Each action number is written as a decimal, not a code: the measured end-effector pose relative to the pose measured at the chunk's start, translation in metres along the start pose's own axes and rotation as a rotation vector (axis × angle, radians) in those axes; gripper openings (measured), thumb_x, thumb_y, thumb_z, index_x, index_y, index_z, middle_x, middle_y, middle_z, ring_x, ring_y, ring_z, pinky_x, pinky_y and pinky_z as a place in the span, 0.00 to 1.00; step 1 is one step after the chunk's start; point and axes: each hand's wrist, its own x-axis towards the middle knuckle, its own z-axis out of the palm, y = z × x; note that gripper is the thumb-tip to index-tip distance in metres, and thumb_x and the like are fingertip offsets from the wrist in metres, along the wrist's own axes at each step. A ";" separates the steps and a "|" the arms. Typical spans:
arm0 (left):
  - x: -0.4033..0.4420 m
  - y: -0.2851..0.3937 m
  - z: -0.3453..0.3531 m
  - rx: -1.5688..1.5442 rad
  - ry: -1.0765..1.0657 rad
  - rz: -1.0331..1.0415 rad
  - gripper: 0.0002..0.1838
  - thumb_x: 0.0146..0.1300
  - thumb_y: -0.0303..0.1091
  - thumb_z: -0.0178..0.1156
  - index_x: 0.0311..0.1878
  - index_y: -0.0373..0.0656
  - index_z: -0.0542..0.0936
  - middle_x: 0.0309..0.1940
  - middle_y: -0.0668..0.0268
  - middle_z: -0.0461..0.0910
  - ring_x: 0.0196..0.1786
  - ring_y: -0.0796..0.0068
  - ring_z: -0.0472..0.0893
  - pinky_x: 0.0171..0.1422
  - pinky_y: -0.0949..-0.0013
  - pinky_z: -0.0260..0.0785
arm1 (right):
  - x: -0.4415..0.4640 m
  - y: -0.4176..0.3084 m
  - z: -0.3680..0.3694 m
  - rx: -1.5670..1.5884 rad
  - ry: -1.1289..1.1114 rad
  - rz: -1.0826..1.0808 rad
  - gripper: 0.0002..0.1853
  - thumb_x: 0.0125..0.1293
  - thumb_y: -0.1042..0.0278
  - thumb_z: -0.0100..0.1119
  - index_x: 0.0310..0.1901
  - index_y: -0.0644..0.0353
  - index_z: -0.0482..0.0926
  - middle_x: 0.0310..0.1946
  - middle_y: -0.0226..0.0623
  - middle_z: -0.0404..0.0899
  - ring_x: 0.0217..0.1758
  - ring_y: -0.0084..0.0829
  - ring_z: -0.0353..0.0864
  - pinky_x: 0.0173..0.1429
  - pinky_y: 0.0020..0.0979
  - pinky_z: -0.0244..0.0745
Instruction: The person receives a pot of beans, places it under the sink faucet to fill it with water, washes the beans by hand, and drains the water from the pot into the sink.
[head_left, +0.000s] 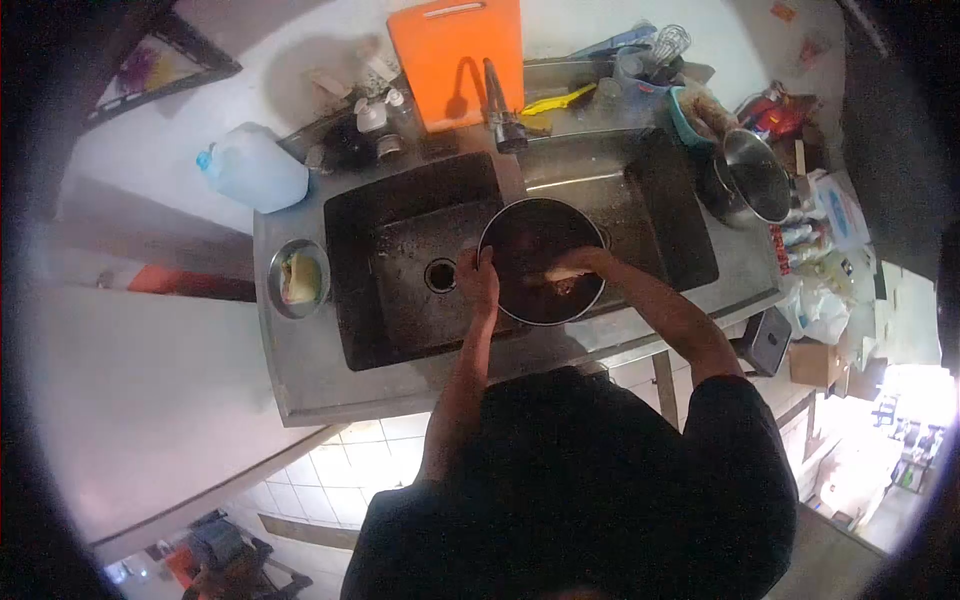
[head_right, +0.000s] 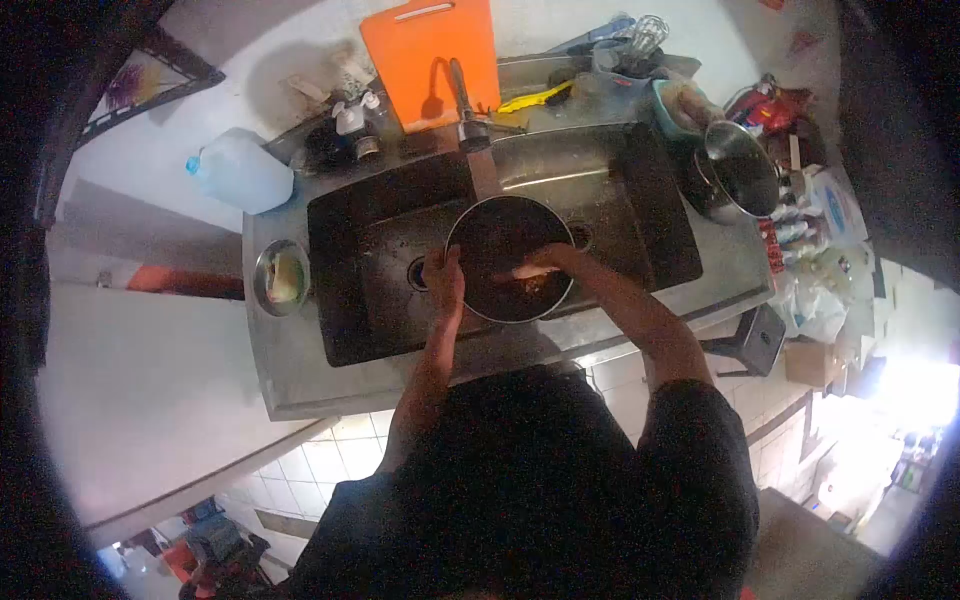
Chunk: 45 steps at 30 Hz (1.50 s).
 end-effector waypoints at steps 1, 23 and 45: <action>0.000 0.000 0.001 -0.103 0.011 -0.080 0.15 0.66 0.40 0.59 0.32 0.36 0.75 0.29 0.63 0.72 0.34 0.66 0.73 0.43 0.61 0.64 | 0.002 -0.004 0.004 0.020 -0.031 0.007 0.23 0.65 0.45 0.48 0.46 0.54 0.83 0.41 0.47 0.83 0.43 0.42 0.82 0.46 0.43 0.74; -0.004 0.010 -0.004 -0.083 0.071 0.083 0.15 0.67 0.38 0.58 0.29 0.37 0.73 0.27 0.64 0.67 0.32 0.68 0.67 0.43 0.61 0.61 | -0.001 -0.036 -0.010 -0.292 0.505 -0.339 0.23 0.61 0.66 0.55 0.58 0.59 0.72 0.47 0.49 0.76 0.50 0.50 0.75 0.57 0.45 0.71; 0.001 -0.014 0.008 -0.050 0.095 0.005 0.11 0.65 0.37 0.59 0.37 0.37 0.78 0.30 0.60 0.74 0.34 0.63 0.73 0.43 0.58 0.65 | 0.015 -0.042 0.007 0.517 -0.137 -0.160 0.13 0.63 0.66 0.56 0.47 0.61 0.78 0.31 0.39 0.79 0.31 0.33 0.78 0.35 0.37 0.74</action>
